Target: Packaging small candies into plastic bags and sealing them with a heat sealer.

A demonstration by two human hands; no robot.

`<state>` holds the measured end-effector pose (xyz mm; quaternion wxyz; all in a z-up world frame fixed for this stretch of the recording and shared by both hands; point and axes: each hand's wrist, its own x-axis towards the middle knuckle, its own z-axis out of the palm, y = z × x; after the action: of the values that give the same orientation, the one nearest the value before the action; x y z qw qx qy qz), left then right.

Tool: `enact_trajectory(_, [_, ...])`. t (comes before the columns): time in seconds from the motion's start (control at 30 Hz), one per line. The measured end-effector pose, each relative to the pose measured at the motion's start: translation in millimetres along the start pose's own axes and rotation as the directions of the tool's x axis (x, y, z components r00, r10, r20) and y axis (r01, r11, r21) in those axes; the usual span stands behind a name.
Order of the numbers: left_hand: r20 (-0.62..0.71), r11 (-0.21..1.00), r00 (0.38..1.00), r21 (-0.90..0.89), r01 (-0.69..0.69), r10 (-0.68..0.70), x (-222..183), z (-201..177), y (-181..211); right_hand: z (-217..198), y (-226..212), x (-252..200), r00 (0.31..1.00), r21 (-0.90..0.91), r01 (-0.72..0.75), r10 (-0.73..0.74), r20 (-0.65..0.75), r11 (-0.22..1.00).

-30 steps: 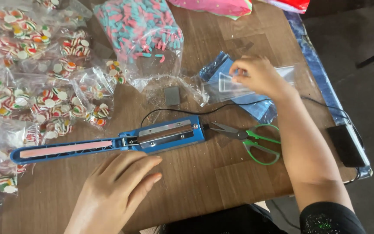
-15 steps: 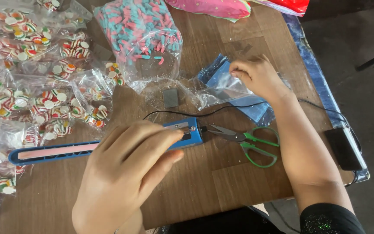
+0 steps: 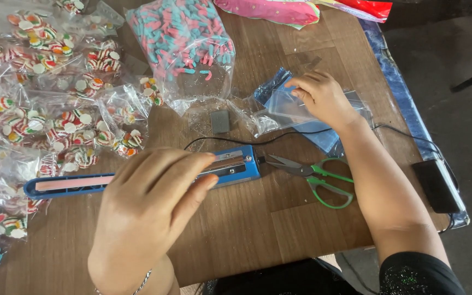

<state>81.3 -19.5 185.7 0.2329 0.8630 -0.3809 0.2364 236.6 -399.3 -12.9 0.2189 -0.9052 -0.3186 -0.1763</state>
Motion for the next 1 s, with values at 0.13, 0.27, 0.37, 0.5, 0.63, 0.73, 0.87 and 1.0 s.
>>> enact_trajectory(0.13, [0.037,0.999,0.999,-0.049,-0.017,0.019,4,7,-1,-6,-6,1,0.997,0.015,-0.04,0.041,-0.06,0.999])
enact_trajectory(0.27, [0.064,1.0,0.998,-0.016,0.018,-0.017,8,14,-9,-13,-14,2,0.993,0.051,-0.103,0.106,-0.052,0.993])
enact_trajectory(0.37, [0.064,0.999,0.997,0.014,0.047,-0.048,9,23,-17,-11,-18,2,0.988,0.127,-0.15,0.144,0.055,0.981])
enact_trajectory(0.5, [0.106,0.998,0.993,0.03,0.054,-0.057,11,33,-21,-8,-20,3,0.977,0.107,-0.209,0.203,0.059,0.972])
enact_trajectory(0.63, [0.13,0.998,0.99,0.032,0.055,-0.059,12,38,-22,-14,-26,7,0.96,0.151,-0.277,0.266,0.089,0.949])
enact_trajectory(0.73, [0.151,0.998,0.986,0.012,0.066,-0.067,12,37,-23,-17,-30,11,0.922,0.195,-0.382,0.36,0.141,0.903])
enact_trajectory(0.87, [0.171,0.997,0.982,0.001,0.079,-0.078,11,36,-23,-28,-51,22,0.821,0.366,-0.569,0.535,0.201,0.736])
enact_trajectory(1.0, [0.174,0.997,0.981,-0.002,0.081,-0.079,9,37,-24,-28,-48,20,0.796,0.378,-0.602,0.569,0.207,0.704])
